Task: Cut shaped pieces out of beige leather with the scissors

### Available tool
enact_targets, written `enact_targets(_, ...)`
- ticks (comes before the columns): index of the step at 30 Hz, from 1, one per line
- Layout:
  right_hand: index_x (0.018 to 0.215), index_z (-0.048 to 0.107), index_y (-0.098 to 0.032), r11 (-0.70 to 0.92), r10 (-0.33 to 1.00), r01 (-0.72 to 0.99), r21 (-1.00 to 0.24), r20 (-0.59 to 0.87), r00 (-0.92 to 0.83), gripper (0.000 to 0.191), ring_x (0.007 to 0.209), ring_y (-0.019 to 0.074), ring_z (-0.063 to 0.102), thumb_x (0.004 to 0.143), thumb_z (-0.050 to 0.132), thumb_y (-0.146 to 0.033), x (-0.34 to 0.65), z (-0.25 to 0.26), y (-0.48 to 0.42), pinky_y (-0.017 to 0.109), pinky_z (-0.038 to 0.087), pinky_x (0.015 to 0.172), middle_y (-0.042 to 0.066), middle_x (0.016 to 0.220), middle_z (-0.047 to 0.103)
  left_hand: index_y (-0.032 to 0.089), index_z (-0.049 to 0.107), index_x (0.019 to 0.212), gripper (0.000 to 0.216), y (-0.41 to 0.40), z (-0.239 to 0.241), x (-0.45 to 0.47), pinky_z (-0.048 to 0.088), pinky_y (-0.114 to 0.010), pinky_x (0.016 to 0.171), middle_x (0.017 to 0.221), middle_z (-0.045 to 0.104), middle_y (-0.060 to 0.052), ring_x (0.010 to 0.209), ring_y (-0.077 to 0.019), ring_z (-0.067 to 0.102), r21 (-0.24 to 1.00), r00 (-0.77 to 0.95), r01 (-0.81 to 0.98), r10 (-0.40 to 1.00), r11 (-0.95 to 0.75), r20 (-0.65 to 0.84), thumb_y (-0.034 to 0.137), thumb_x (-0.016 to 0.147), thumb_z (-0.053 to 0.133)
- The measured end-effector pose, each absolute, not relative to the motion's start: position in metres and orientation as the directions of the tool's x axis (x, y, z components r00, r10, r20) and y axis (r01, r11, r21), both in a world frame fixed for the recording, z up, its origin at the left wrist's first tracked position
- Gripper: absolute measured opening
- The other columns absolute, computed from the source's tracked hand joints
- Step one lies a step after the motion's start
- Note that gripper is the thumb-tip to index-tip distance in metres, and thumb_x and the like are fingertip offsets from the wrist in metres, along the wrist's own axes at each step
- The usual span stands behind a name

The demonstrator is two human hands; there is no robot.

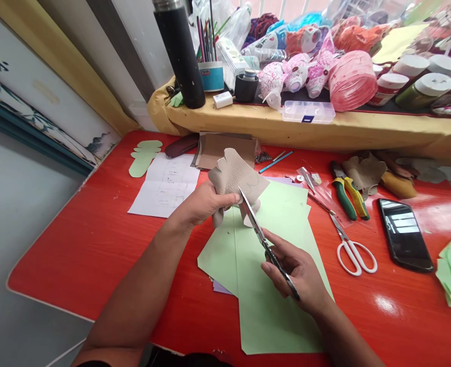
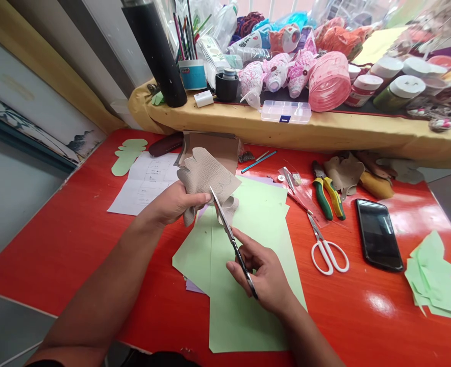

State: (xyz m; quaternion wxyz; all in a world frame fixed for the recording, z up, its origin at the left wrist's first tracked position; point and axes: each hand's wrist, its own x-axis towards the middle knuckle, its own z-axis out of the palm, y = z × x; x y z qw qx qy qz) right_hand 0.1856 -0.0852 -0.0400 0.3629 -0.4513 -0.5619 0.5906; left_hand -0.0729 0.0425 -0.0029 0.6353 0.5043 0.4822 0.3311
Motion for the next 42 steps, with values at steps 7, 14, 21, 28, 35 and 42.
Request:
enact_targets(7, 0.163, 0.060, -0.015, -0.139, 0.929, 0.094, -0.986, -0.163, -0.333, 0.066, 0.041, 0.0100, 0.038, 0.103, 0.073, -0.039, 0.185, -0.034, -0.085, 0.024, 0.035, 0.038, -0.008, 0.063, 0.043, 0.018, 0.066, 0.080, 0.026, 0.043, -0.001, -0.071, 0.041, -0.029, 0.063, 0.075, 0.057, 0.000, 0.069, -0.0137, 0.052, 0.960, 0.322, 0.052, 0.906, 0.274, -0.276, 0.035, 0.081, 0.085)
enact_targets(14, 0.165, 0.057, -0.017, -0.097, 0.925, 0.119, -0.988, -0.134, -0.356, 0.064, 0.038, 0.0096, 0.038, 0.106, 0.068, -0.038, 0.186, -0.038, -0.086, 0.024, 0.036, 0.038, -0.009, 0.061, 0.045, 0.018, 0.065, 0.079, 0.025, 0.043, -0.002, -0.072, 0.040, -0.028, 0.062, 0.074, 0.057, 0.001, 0.068, -0.0133, 0.052, 0.960, 0.341, 0.033, 0.900, 0.279, -0.273, 0.034, 0.083, 0.084)
enact_targets(21, 0.165, 0.057, -0.014, -0.062, 0.930, 0.141, -0.988, -0.108, -0.352, 0.064, 0.037, 0.0093, 0.034, 0.106, 0.067, -0.039, 0.187, -0.042, -0.087, 0.024, 0.033, 0.037, -0.011, 0.057, 0.039, 0.019, 0.067, 0.084, 0.021, 0.043, -0.001, -0.077, 0.041, -0.027, 0.057, 0.073, 0.057, 0.000, 0.067, -0.0138, 0.054, 0.950, 0.334, 0.073, 0.890, 0.303, -0.309, 0.032, 0.083, 0.083)
enact_targets(28, 0.163, 0.059, -0.012, -0.085, 0.920, 0.180, -0.980, -0.146, -0.363, 0.063, 0.042, 0.0108, 0.034, 0.105, 0.065, -0.035, 0.185, -0.028, -0.086, 0.026, 0.033, 0.042, -0.010, 0.059, 0.039, 0.019, 0.065, 0.084, 0.024, 0.043, 0.005, -0.078, 0.041, -0.027, 0.055, 0.071, 0.057, 0.001, 0.063, -0.0126, 0.052, 0.951, 0.331, 0.072, 0.892, 0.301, -0.308, 0.033, 0.080, 0.084)
enact_targets(35, 0.162, 0.060, -0.014, -0.094, 0.926, 0.197, -0.976, -0.158, -0.342, 0.064, 0.051, 0.0130, 0.033, 0.103, 0.069, -0.037, 0.184, -0.032, -0.084, 0.027, 0.032, 0.048, -0.008, 0.064, 0.038, 0.020, 0.065, 0.082, 0.022, 0.043, 0.003, -0.076, 0.040, -0.027, 0.054, 0.072, 0.058, 0.000, 0.063, -0.0140, 0.054, 0.944, 0.326, 0.099, 0.887, 0.313, -0.328, 0.033, 0.081, 0.083)
enact_targets(42, 0.162, 0.061, -0.016, -0.115, 0.929, 0.147, -0.982, -0.159, -0.335, 0.068, 0.047, 0.0112, 0.033, 0.102, 0.073, -0.046, 0.188, -0.047, -0.086, 0.024, 0.031, 0.040, -0.009, 0.066, 0.034, 0.019, 0.066, 0.084, 0.024, 0.043, 0.002, -0.074, 0.042, -0.029, 0.062, 0.076, 0.059, 0.001, 0.069, -0.0140, 0.054, 0.950, 0.351, 0.087, 0.883, 0.299, -0.310, 0.034, 0.079, 0.084)
